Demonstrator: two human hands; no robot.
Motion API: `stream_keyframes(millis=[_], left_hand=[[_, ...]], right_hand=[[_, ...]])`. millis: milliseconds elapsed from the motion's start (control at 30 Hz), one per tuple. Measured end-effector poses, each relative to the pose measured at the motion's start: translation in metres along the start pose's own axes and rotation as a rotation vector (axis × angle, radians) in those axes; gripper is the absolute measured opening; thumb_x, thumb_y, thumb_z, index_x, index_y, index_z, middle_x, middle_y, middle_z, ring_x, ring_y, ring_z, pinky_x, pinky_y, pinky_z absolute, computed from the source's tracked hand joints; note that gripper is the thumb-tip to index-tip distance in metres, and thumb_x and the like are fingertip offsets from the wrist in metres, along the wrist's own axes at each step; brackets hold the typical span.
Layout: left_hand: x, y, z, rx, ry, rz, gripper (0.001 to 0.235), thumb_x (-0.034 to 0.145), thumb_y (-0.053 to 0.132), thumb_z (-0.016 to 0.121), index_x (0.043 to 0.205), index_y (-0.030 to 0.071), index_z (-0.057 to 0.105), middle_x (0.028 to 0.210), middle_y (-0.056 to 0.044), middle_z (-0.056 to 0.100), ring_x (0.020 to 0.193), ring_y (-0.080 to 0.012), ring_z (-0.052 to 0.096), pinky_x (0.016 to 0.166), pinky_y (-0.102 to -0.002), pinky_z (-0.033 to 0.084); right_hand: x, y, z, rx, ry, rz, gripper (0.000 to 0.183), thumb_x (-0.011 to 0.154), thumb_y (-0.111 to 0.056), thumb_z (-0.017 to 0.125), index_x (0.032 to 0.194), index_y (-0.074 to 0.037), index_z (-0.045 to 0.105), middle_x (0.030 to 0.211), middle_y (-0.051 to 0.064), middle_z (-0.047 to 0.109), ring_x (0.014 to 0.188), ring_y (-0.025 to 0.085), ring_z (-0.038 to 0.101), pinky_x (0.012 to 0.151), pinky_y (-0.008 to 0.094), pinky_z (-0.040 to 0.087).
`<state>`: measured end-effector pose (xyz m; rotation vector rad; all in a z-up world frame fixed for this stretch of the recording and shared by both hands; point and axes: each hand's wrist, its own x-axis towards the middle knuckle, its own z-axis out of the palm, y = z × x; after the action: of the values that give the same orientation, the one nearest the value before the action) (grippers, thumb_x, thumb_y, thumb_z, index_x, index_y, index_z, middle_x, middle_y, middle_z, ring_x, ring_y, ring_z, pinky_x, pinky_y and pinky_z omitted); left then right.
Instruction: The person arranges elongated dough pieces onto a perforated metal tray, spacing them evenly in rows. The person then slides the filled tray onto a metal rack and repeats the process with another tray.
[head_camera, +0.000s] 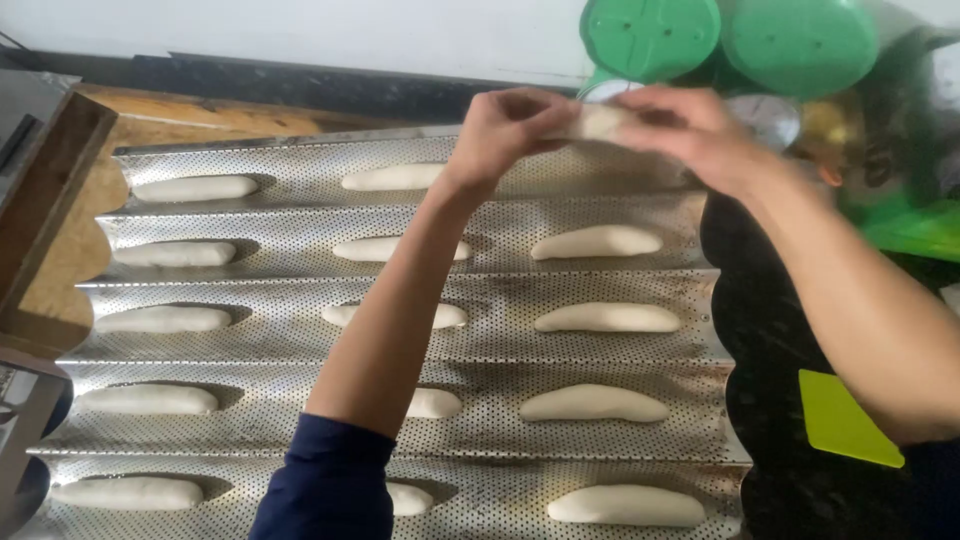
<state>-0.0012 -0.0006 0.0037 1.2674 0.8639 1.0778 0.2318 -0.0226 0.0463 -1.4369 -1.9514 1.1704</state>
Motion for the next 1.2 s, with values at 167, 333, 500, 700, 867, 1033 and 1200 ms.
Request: stream_keyframes(millis=[167, 333, 500, 700, 867, 1033, 1200], left_hand=[[0.006, -0.027, -0.013, 0.204, -0.067, -0.108, 0.041, 0.084, 0.026, 0.075, 0.113, -0.004, 0.074, 0.104, -0.016, 0.079, 0.087, -0.0193, 0.075, 0.076, -0.026, 0.064], [0.0, -0.048, -0.026, 0.703, 0.003, -0.063, 0.032, 0.089, 0.029, 0.082, 0.111, 0.006, 0.077, 0.103, -0.016, 0.076, 0.096, -0.0338, 0.076, 0.088, -0.046, 0.062], [0.005, -0.075, -0.027, 1.113, 0.109, 0.018, 0.022, 0.085, 0.044, 0.08, 0.101, 0.029, 0.081, 0.1, -0.001, 0.077, 0.094, -0.0304, 0.075, 0.08, -0.048, 0.064], [-0.024, -0.057, -0.018, 0.863, 0.195, 0.224, 0.022, 0.093, 0.031, 0.074, 0.104, 0.013, 0.079, 0.092, -0.01, 0.077, 0.086, -0.0294, 0.077, 0.078, -0.044, 0.062], [-0.079, -0.025, 0.01, 0.705, 0.146, 0.085, 0.029, 0.097, 0.041, 0.066, 0.098, 0.016, 0.081, 0.082, -0.006, 0.078, 0.078, -0.024, 0.078, 0.075, -0.039, 0.061], [-0.083, -0.033, 0.035, 0.66, 0.054, 0.011, 0.044, 0.099, 0.046, 0.053, 0.083, 0.012, 0.076, 0.068, -0.01, 0.074, 0.074, -0.0305, 0.076, 0.068, -0.048, 0.054], [-0.088, -0.022, 0.064, 0.631, 0.058, -0.234, 0.051, 0.083, 0.051, 0.074, 0.107, 0.007, 0.081, 0.103, -0.019, 0.079, 0.105, -0.0413, 0.074, 0.093, -0.047, 0.057]], right_hand=[[0.005, 0.038, 0.001, -0.016, -0.002, 0.068, 0.033, 0.099, -0.014, 0.064, 0.131, -0.014, 0.067, 0.096, 0.008, 0.073, 0.065, 0.014, 0.056, 0.056, 0.024, 0.043], [-0.002, 0.089, 0.002, -0.383, 0.196, -0.139, 0.026, 0.089, -0.032, 0.082, 0.113, -0.021, 0.08, 0.078, 0.006, 0.075, 0.079, 0.024, 0.073, 0.074, 0.034, 0.055], [-0.004, 0.108, -0.001, -0.46, 0.266, -0.35, 0.027, 0.088, -0.018, 0.083, 0.115, -0.013, 0.08, 0.107, 0.019, 0.074, 0.092, 0.038, 0.071, 0.076, 0.042, 0.059], [-0.036, 0.013, 0.023, -0.438, 0.107, -0.318, 0.017, 0.094, -0.015, 0.076, 0.11, -0.009, 0.078, 0.102, 0.013, 0.074, 0.092, 0.028, 0.071, 0.083, 0.035, 0.058], [-0.044, -0.031, 0.072, -0.642, -0.182, -0.295, 0.023, 0.092, -0.023, 0.073, 0.105, -0.005, 0.076, 0.091, 0.012, 0.073, 0.079, 0.021, 0.069, 0.075, 0.029, 0.059], [-0.044, -0.016, 0.055, -0.45, -0.17, -0.326, 0.024, 0.086, -0.016, 0.077, 0.099, 0.003, 0.075, 0.094, 0.02, 0.072, 0.09, 0.034, 0.071, 0.084, 0.042, 0.057], [-0.073, 0.016, 0.029, -0.5, -0.111, -0.159, 0.043, 0.089, -0.012, 0.071, 0.13, -0.001, 0.066, 0.125, 0.02, 0.068, 0.121, 0.037, 0.063, 0.108, 0.048, 0.046]])
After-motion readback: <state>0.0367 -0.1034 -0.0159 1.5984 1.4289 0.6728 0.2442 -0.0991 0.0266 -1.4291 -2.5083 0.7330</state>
